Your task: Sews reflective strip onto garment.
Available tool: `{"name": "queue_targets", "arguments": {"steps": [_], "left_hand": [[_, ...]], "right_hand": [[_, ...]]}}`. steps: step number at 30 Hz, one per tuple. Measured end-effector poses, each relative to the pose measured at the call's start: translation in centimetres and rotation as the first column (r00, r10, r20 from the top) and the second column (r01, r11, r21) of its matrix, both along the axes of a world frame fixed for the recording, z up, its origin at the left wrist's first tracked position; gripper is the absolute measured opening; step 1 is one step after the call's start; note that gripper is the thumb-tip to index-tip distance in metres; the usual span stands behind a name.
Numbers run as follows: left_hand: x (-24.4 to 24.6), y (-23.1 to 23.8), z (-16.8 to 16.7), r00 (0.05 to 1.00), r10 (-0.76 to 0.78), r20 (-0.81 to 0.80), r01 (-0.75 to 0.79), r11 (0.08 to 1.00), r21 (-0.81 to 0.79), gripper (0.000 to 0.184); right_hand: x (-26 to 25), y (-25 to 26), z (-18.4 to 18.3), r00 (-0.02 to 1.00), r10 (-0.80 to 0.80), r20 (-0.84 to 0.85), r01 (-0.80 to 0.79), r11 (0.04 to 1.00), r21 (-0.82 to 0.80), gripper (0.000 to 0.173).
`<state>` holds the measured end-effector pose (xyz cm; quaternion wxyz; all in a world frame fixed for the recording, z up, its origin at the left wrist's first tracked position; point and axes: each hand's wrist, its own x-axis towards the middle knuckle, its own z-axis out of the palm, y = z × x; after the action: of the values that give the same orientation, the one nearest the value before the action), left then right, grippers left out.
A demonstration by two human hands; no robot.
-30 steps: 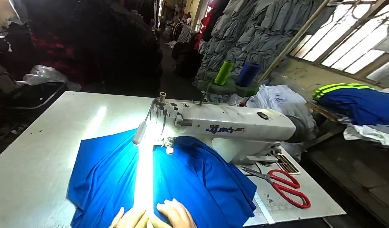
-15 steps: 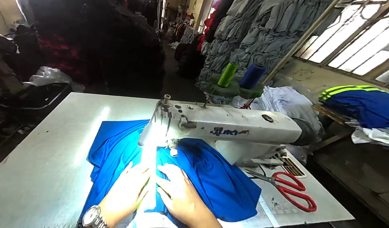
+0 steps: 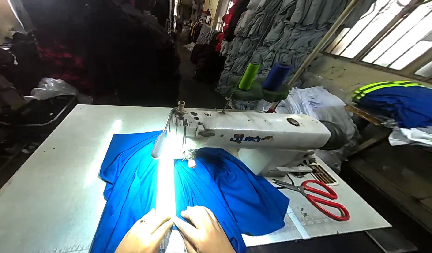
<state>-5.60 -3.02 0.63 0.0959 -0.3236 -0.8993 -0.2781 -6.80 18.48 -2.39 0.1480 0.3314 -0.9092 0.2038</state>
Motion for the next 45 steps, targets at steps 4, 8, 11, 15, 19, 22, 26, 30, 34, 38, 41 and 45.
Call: {"name": "queue_targets", "arguments": {"steps": [4,8,11,15,19,22,26,30,34,38,41,45], "left_hand": [[0.4,1.0,2.3,0.996,0.000,0.085,0.004,0.999,-0.047,0.038],[-0.3,-0.7,-2.6,0.999,-0.047,-0.005,0.047,0.999,-0.019,0.031],[-0.9,-1.1,-3.1,0.997,-0.080,0.014,0.080,0.997,-0.004,0.031],[-3.1,-1.3,-2.8,0.994,-0.066,0.087,0.071,0.996,-0.053,0.035],[-7.0,-1.6,-3.3,0.999,-0.023,0.022,0.025,0.996,-0.081,0.037],[-9.8,-1.8,-2.6,0.988,0.022,0.151,0.001,0.988,-0.154,0.041],[-12.9,-1.8,-1.9,0.960,0.057,0.273,-0.010,0.985,-0.171,0.044],[-14.0,-1.8,-1.9,0.942,0.095,0.322,-0.035,0.982,-0.187,0.045],[-13.8,-1.7,-2.0,0.949,0.090,0.302,-0.043,0.986,-0.159,0.045],[-13.7,-1.6,-2.0,0.949,0.103,0.298,-0.055,0.985,-0.166,0.045],[-13.8,-1.5,-1.9,0.954,0.112,0.277,-0.064,0.982,-0.176,0.044],[-13.4,-1.3,-1.6,0.948,0.129,0.292,-0.083,0.983,-0.166,0.045]], "right_hand": [[0.2,0.5,0.5,1.000,-0.006,-0.005,0.006,1.000,0.028,0.027],[0.1,0.2,0.4,1.000,-0.010,0.018,0.010,0.999,0.037,0.025],[-0.2,0.0,0.3,0.999,-0.021,0.029,0.020,1.000,0.024,0.025],[-2.0,-0.5,0.7,0.998,-0.047,0.036,0.046,0.998,0.036,0.027],[-5.3,-1.3,1.1,0.993,-0.083,0.082,0.077,0.994,0.073,0.032],[-7.7,-1.9,1.5,0.979,-0.135,0.154,0.117,0.985,0.123,0.034],[-9.0,-1.8,1.6,0.948,-0.171,0.269,0.122,0.974,0.189,0.043],[-6.1,1.2,3.6,0.980,-0.183,0.079,0.187,0.982,-0.039,0.033],[-4.9,11.2,10.1,0.873,-0.416,-0.254,0.349,0.897,-0.269,0.025],[-11.5,23.7,17.3,0.659,-0.682,-0.317,0.611,0.732,-0.302,0.041],[-17.2,29.7,20.0,0.564,-0.825,0.047,0.822,0.554,-0.135,0.052],[-18.6,31.4,18.1,0.504,-0.857,0.107,0.859,0.483,-0.170,0.054]]}}
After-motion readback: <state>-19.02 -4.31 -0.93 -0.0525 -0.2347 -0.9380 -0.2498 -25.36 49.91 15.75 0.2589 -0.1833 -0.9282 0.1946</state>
